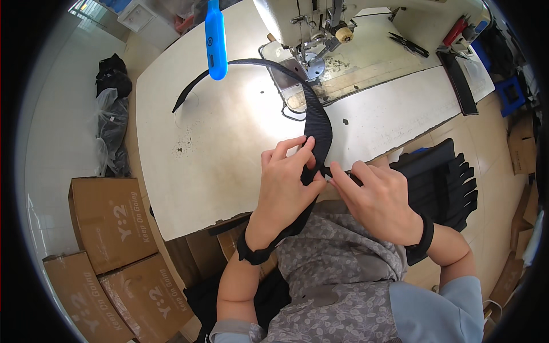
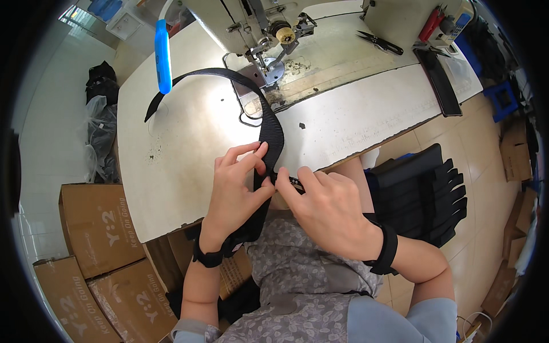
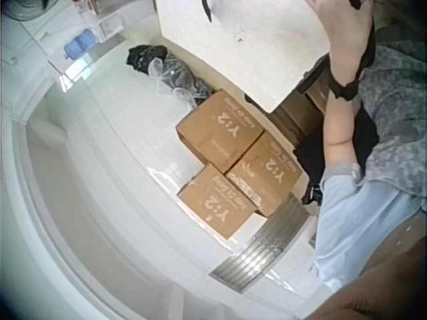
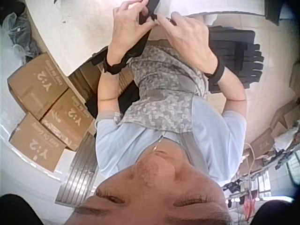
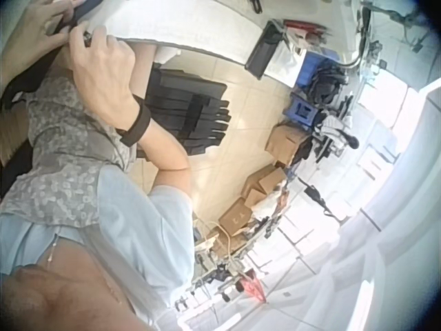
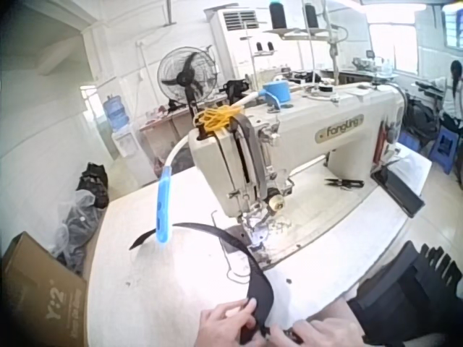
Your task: The person uses a seam ripper to remove stitches from a black fabric strap, then aligns the strap under the presser foot of a sewing machine and sews a straight seam along its length.
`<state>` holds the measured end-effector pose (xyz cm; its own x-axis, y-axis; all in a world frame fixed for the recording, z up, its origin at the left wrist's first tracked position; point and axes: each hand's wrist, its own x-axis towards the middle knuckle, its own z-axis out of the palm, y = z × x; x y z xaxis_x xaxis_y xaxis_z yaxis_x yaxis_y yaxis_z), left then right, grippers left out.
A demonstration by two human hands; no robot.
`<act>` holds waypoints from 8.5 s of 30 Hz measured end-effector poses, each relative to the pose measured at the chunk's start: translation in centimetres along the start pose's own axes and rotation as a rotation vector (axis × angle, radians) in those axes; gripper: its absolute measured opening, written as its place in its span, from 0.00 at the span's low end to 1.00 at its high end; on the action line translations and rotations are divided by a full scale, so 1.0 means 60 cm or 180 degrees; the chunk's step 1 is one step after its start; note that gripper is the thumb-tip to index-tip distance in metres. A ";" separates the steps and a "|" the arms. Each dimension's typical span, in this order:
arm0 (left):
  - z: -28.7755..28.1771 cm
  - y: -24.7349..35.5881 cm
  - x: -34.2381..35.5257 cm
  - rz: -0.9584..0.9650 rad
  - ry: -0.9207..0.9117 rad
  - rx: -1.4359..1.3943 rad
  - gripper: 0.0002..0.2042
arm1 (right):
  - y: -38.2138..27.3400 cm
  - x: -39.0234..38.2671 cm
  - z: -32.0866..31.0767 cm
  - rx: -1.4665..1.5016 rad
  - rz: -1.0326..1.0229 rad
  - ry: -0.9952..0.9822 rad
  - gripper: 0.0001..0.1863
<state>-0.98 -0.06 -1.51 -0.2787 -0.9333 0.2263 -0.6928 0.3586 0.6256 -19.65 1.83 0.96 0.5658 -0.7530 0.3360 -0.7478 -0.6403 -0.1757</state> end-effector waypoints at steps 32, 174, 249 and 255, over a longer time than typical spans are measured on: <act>0.003 -0.001 0.001 -0.0209 0.0207 -0.0366 0.24 | 0.176 0.077 0.037 -0.0393 0.0870 0.0963 0.16; 0.012 0.048 -0.101 -0.0509 0.0435 0.0497 0.34 | 0.044 0.084 0.074 0.1477 0.0326 -0.0237 0.05; 0.034 0.005 -0.026 -0.0947 0.0967 -0.1044 0.06 | -0.004 0.033 0.044 0.2526 0.1598 -0.0797 0.17; -0.069 -0.029 -0.106 -0.1188 0.1834 -0.0671 0.08 | -0.018 0.041 0.050 0.2739 0.1480 -0.0552 0.12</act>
<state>4.78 5.19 -0.93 0.3873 -0.8749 0.2909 -0.5142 0.0569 0.8558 -16.44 0.22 -0.78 0.3747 -0.9249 -0.0646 -0.4400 -0.1160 -0.8905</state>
